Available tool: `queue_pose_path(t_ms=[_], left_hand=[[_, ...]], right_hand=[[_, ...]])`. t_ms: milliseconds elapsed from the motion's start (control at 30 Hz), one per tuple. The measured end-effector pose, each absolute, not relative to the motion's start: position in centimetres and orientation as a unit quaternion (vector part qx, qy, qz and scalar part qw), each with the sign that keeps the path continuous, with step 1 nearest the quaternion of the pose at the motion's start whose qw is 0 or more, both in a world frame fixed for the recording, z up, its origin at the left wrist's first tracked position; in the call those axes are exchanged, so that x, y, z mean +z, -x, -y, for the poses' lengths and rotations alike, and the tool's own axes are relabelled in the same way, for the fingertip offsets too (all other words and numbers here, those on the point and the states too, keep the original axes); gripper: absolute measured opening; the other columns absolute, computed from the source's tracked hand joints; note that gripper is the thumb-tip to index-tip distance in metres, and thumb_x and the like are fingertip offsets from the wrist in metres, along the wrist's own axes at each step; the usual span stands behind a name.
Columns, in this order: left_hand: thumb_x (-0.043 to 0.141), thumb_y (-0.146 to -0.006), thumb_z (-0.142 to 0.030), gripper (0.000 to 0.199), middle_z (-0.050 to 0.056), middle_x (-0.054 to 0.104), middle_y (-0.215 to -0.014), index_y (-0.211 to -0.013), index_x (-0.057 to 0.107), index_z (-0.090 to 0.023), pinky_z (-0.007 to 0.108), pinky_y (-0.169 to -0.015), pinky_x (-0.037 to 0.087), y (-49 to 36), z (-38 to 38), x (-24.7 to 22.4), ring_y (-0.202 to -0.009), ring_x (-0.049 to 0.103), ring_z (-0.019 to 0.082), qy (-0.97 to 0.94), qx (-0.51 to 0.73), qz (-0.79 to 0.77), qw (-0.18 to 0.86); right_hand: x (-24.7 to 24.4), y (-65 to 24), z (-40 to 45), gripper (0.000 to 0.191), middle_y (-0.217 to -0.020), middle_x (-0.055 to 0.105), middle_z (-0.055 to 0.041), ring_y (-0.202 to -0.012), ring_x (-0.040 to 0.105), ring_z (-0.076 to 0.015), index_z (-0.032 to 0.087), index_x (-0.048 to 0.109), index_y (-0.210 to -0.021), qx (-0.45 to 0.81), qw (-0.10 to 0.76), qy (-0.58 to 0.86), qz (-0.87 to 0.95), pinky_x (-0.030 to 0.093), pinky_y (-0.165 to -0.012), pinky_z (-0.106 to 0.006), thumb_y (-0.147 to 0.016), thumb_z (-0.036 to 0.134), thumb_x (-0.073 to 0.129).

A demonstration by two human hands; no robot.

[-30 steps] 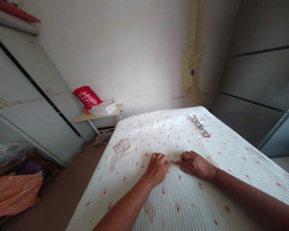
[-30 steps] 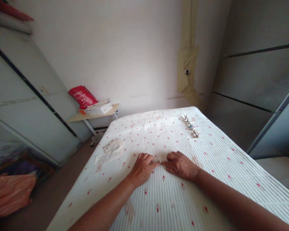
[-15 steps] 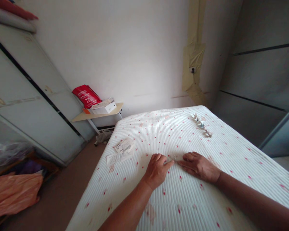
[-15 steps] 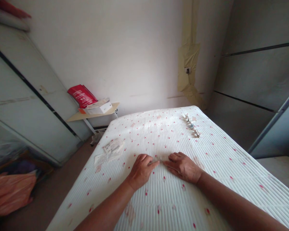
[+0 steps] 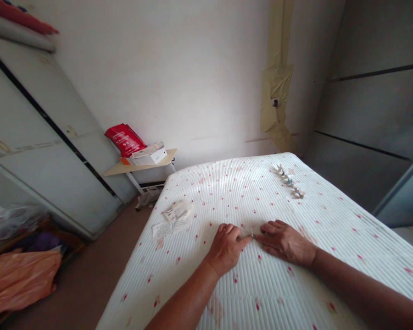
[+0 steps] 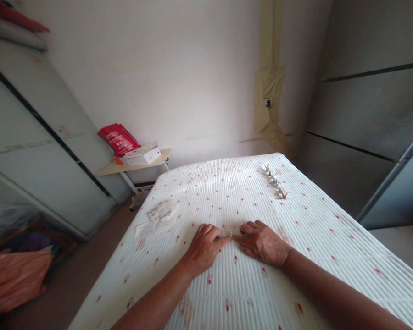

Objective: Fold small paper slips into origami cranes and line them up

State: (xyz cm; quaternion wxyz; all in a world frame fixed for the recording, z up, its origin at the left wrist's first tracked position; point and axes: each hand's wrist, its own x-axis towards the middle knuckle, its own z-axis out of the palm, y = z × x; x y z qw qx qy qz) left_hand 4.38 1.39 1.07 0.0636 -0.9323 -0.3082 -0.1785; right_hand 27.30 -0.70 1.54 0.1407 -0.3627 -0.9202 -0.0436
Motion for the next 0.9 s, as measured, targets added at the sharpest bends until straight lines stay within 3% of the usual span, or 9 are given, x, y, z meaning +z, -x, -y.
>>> queue_pose_path(t_ms=[233,600,900], left_hand=[[0.046,-0.087,-0.021,0.017,0.003,0.051,-0.08,-0.087,0.063,-0.026,0.035,-0.077,0.031,-5.4,-1.0,1.5,-0.085,0.043,0.018,0.924,-0.146,0.343,0.089],[0.048,-0.087,-0.023,0.022,0.001,0.049,-0.073,-0.103,0.062,-0.028,0.031,-0.071,0.034,-4.4,-1.5,0.2,-0.077,0.044,0.015,0.927,-0.207,0.302,0.085],[0.047,-0.087,-0.02,0.023,0.001,0.048,-0.068,-0.103,0.062,-0.026,0.03,-0.067,0.035,-4.4,-1.4,0.1,-0.072,0.043,0.014,0.919,-0.248,0.289,0.098]], right_hand=[[1.8,-26.7,0.4,0.028,-0.086,0.056,-0.0054,-0.075,0.051,-0.0167,0.025,0.062,-0.106,-0.041,0.119,0.371,0.92,0.036,-0.069,-0.031,-0.089,0.037,0.042],[0.6,-28.1,-0.3,0.027,-0.096,0.057,-0.0071,-0.084,0.055,-0.0155,0.022,0.062,-0.106,0.122,0.262,0.395,0.872,0.044,-0.075,-0.027,-0.089,0.024,0.041],[0.8,-28.0,-0.2,0.027,-0.093,0.059,-0.0065,-0.081,0.058,-0.0155,0.024,0.065,-0.103,0.14,0.289,0.401,0.858,0.046,-0.072,-0.026,-0.087,0.02,0.043]])
